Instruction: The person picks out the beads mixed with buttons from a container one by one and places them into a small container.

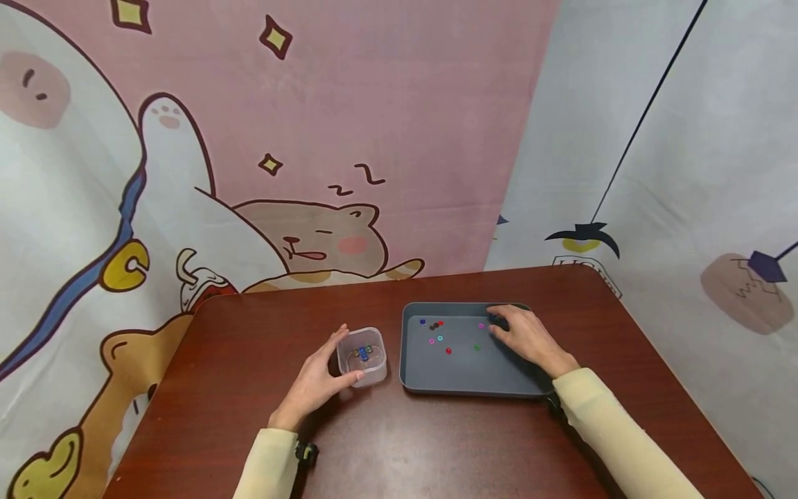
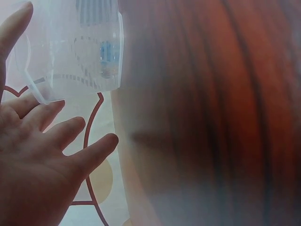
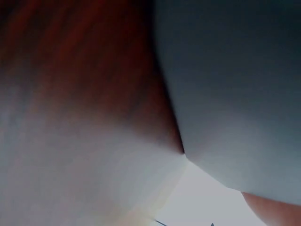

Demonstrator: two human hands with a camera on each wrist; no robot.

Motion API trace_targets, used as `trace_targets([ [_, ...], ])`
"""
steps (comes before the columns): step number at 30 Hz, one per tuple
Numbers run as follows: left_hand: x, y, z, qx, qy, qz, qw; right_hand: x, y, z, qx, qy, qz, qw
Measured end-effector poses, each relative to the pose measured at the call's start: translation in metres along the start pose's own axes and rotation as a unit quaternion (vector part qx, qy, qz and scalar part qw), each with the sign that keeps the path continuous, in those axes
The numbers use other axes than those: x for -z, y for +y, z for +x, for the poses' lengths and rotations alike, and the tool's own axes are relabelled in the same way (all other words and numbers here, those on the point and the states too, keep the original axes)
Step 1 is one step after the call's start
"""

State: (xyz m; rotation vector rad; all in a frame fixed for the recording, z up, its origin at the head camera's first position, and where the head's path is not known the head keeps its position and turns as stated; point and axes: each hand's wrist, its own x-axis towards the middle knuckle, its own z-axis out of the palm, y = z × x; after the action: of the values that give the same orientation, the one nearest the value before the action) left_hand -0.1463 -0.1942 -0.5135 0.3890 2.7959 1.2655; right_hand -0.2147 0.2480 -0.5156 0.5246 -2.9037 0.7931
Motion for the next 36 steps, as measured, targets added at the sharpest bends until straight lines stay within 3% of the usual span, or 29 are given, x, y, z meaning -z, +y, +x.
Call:
trace_targets([
  [24, -0.0001, -0.0004, 0.001, -0.011, 0.005, 0.002, 0.9999, -0.0024, 0.0021, 0.0017, 0.034, -0.03, -0.066, 0.9968],
  [36, -0.0003, 0.0012, -0.0012, -0.002, 0.001, -0.002, 1.0, -0.0028, 0.003, 0.0004, 0.032, -0.04, -0.058, 0.997],
])
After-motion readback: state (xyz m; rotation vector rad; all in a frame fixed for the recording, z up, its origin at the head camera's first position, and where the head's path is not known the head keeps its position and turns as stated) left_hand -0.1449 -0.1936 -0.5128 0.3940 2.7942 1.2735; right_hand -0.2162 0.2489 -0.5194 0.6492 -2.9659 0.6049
